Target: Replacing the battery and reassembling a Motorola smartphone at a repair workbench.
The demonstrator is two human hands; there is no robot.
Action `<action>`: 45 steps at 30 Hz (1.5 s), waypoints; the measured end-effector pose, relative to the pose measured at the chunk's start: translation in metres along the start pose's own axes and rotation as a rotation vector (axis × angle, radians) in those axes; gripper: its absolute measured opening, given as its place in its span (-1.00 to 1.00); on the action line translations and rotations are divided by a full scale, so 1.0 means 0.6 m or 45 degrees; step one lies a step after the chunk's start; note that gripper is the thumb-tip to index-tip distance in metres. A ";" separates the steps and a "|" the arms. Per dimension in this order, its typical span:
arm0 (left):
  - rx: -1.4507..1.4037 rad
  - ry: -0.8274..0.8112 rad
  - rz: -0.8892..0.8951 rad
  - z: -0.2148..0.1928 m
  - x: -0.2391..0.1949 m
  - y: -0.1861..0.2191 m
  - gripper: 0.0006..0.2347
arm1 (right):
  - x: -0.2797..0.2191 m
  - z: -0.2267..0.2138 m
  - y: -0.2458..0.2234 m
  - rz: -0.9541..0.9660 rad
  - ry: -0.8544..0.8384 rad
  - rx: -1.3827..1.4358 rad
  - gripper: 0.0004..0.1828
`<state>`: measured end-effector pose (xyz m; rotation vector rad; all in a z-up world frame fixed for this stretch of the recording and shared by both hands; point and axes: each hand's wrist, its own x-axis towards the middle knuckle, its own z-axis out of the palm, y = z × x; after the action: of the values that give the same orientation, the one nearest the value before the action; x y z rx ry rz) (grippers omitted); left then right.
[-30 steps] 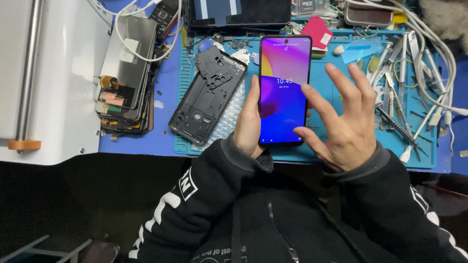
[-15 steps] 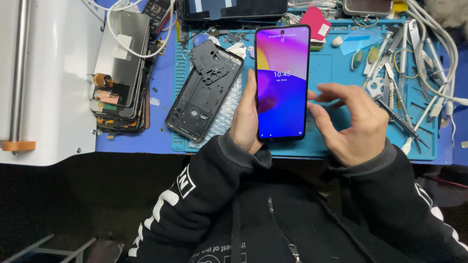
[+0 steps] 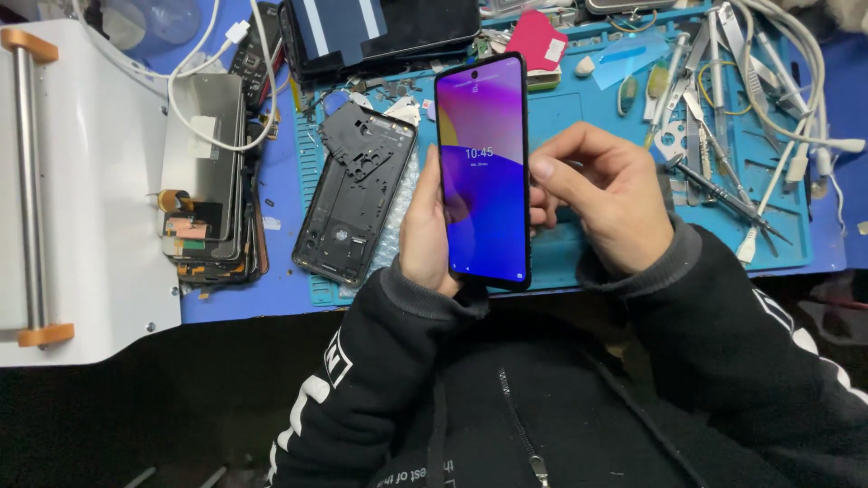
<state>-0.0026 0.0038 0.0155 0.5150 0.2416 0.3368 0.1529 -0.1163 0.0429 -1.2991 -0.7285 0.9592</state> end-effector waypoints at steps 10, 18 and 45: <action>0.032 0.022 0.001 0.011 -0.001 0.002 -0.30 | -0.001 0.005 -0.001 0.074 0.007 0.160 -0.86; 0.107 0.002 0.013 0.013 -0.001 0.002 -0.27 | -0.002 -0.005 -0.006 0.130 -0.033 0.180 -0.86; 0.102 -0.110 -0.032 0.020 -0.009 0.007 -0.23 | -0.010 -0.008 0.002 0.157 -0.065 0.416 -0.91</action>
<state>-0.0048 -0.0001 0.0283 0.6034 0.1782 0.2802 0.1542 -0.1236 0.0412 -1.0440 -0.5088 1.1621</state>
